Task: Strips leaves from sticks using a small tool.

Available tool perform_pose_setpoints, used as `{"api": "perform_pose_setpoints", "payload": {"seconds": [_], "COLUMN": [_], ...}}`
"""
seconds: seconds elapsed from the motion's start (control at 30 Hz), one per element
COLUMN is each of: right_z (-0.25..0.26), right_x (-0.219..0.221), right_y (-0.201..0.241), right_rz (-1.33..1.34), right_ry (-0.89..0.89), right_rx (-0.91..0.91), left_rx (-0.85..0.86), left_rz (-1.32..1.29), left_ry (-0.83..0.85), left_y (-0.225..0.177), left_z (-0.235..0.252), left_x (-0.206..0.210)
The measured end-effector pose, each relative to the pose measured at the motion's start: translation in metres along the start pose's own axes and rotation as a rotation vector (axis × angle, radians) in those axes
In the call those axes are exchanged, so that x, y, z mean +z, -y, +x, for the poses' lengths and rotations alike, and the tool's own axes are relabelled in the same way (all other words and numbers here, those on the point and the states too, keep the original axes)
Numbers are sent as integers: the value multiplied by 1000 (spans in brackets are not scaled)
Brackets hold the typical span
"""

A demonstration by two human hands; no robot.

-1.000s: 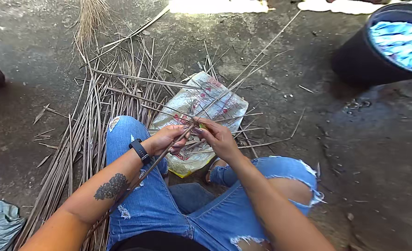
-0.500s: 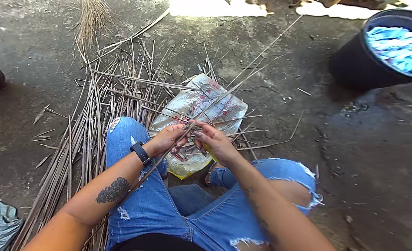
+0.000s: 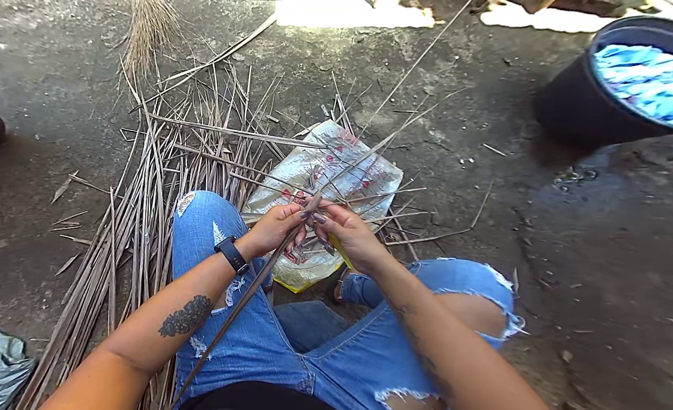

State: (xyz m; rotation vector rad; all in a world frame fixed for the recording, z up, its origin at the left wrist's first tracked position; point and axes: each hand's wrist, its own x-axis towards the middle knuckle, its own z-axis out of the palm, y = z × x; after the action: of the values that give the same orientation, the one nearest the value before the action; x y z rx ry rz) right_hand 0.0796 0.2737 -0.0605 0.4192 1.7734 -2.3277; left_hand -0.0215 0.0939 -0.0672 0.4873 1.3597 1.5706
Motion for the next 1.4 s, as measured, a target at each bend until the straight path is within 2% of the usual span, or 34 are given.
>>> {"api": "perform_pose_setpoints", "payload": {"seconds": [0.17, 0.4, 0.57, 0.77, 0.93, 1.03, 1.13, 1.4], "right_z": [2, 2, 3, 6, 0, 1, 7, 10], "right_x": [1, 0, -3, -10, -22, -29, -32, -25], "right_y": [-3, -1, -1, -3, 11, 11, 8, 6], "right_rz": [-27, -59, -113, -276, -394, -386, -309, -350], "right_ry": [1, 25, 2, -44, 87, -66, -265, -207], "right_rx": [-17, -53, -89, -109, -144, -228, -223, -232], "left_rx": [-33, -183, -225, -235, -184, -191, -199, -203], "left_rz": [-26, -267, -355, -258, -263, -298, -319, -336], "left_ry": [-3, 51, 110, 19, -55, -25, 43, 113], "left_y": [-1, -12, -18, -12, -11, -13, -13, -13], "left_z": [-1, -4, -5, -2, -1, -1, -2, -4], "left_x": [0, -2, -2, -2, -1, -2, -1, -1]}}
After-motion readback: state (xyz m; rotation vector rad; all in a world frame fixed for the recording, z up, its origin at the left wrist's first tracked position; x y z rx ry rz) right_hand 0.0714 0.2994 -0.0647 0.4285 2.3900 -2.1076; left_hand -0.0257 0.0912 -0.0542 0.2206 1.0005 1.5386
